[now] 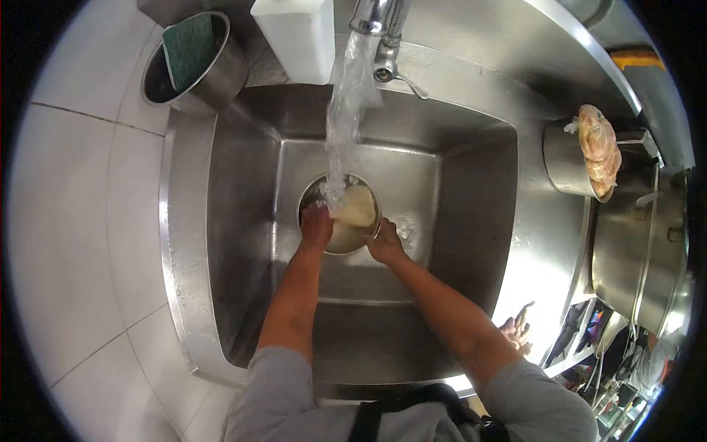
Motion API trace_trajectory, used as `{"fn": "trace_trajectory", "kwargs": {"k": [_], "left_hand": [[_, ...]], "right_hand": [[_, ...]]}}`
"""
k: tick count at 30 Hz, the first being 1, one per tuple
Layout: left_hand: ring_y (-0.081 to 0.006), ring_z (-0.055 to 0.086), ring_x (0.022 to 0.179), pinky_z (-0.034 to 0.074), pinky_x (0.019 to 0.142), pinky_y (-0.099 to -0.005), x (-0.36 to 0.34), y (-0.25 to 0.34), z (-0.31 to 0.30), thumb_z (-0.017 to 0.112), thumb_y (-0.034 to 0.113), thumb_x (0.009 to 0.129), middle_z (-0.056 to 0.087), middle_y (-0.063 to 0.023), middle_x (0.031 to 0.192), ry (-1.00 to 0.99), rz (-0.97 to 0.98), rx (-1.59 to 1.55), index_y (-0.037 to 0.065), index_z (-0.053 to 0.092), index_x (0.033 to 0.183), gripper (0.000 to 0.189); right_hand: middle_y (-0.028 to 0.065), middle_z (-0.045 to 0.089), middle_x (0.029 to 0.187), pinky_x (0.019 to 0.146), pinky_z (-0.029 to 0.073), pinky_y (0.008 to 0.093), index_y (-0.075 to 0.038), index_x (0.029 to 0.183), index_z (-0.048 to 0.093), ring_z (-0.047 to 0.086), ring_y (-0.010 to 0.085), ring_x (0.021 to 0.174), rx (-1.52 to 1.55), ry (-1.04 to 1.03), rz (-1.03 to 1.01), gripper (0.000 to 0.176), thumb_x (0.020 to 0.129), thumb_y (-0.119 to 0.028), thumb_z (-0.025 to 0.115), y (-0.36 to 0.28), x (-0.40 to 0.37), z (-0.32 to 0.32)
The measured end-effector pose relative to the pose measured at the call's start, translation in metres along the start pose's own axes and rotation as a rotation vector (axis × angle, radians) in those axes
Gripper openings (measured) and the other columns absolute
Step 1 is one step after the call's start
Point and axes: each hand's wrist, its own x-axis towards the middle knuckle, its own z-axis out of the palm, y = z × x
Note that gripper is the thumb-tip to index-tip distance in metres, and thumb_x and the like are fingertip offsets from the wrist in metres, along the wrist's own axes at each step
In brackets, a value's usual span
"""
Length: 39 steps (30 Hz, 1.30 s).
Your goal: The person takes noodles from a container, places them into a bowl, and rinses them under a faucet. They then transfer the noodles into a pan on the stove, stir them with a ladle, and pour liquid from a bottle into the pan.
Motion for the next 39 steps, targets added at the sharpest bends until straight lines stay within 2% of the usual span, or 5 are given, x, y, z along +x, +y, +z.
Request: {"fn": "trace_trajectory", "kwargs": {"k": [6, 14, 24, 33, 39], "left_hand": [[-0.0336, 0.059, 0.101, 0.046, 0.087, -0.0437, -0.008, 0.005, -0.043, 0.066, 0.021, 0.080, 0.063, -0.0146, 0.107, -0.025, -0.245, -0.505, 0.006, 0.060, 0.111, 0.036], [-0.0205, 0.063, 0.083, 0.049, 0.070, -0.0321, -0.014, 0.012, 0.020, 0.064, 0.017, 0.085, 0.064, -0.0111, 0.095, -0.133, -0.580, -1.593, -0.001, 0.059, 0.108, 0.029], [-0.0261, 0.059, 0.101, 0.050, 0.083, -0.0372, -0.018, 0.025, -0.006, 0.052, 0.014, 0.094, 0.056, -0.0140, 0.117, -0.022, -0.764, -2.166, 0.000, 0.047, 0.125, 0.035], [-0.0303, 0.055, 0.110, 0.047, 0.093, -0.0451, -0.007, 0.025, -0.008, 0.048, 0.015, 0.093, 0.054, -0.0146, 0.122, -0.169, -0.693, -2.272, 0.002, 0.042, 0.127, 0.038], [-0.0292, 0.050, 0.116, 0.042, 0.097, -0.0440, -0.024, 0.046, -0.077, 0.044, 0.016, 0.096, 0.050, -0.0124, 0.126, -0.094, -0.670, -2.107, 0.003, 0.040, 0.131, 0.037]], "right_hand": [[0.0238, 0.046, 0.113, 0.097, 0.036, 0.0461, 0.003, 0.127, 0.038, 0.043, 0.0384, 0.110, -0.131, 0.361, -0.484, 0.057, 0.079, -0.017, 0.063, -0.006, 0.026, 0.007], [0.0161, 0.058, 0.110, 0.069, 0.056, 0.0406, 0.003, 0.126, 0.042, 0.062, 0.0278, 0.094, 0.516, -0.185, 0.264, 0.058, 0.081, -0.025, 0.067, -0.049, 0.030, 0.031], [0.0117, 0.059, 0.097, 0.059, 0.058, 0.0359, 0.001, 0.108, 0.053, 0.063, 0.0246, 0.084, 0.705, -0.134, 0.166, 0.035, 0.075, -0.004, 0.063, 0.039, 0.076, 0.045], [0.0190, 0.059, 0.083, 0.079, 0.048, 0.0450, -0.002, 0.098, 0.058, 0.060, 0.0368, 0.086, -0.031, 0.723, -0.385, 0.038, 0.073, -0.027, 0.071, -0.025, 0.038, 0.001], [0.0145, 0.063, 0.096, 0.079, 0.047, 0.0308, 0.003, 0.102, 0.058, 0.060, 0.0211, 0.091, 0.197, -0.086, -0.058, 0.039, 0.078, -0.026, 0.070, -0.027, 0.067, 0.016]]}}
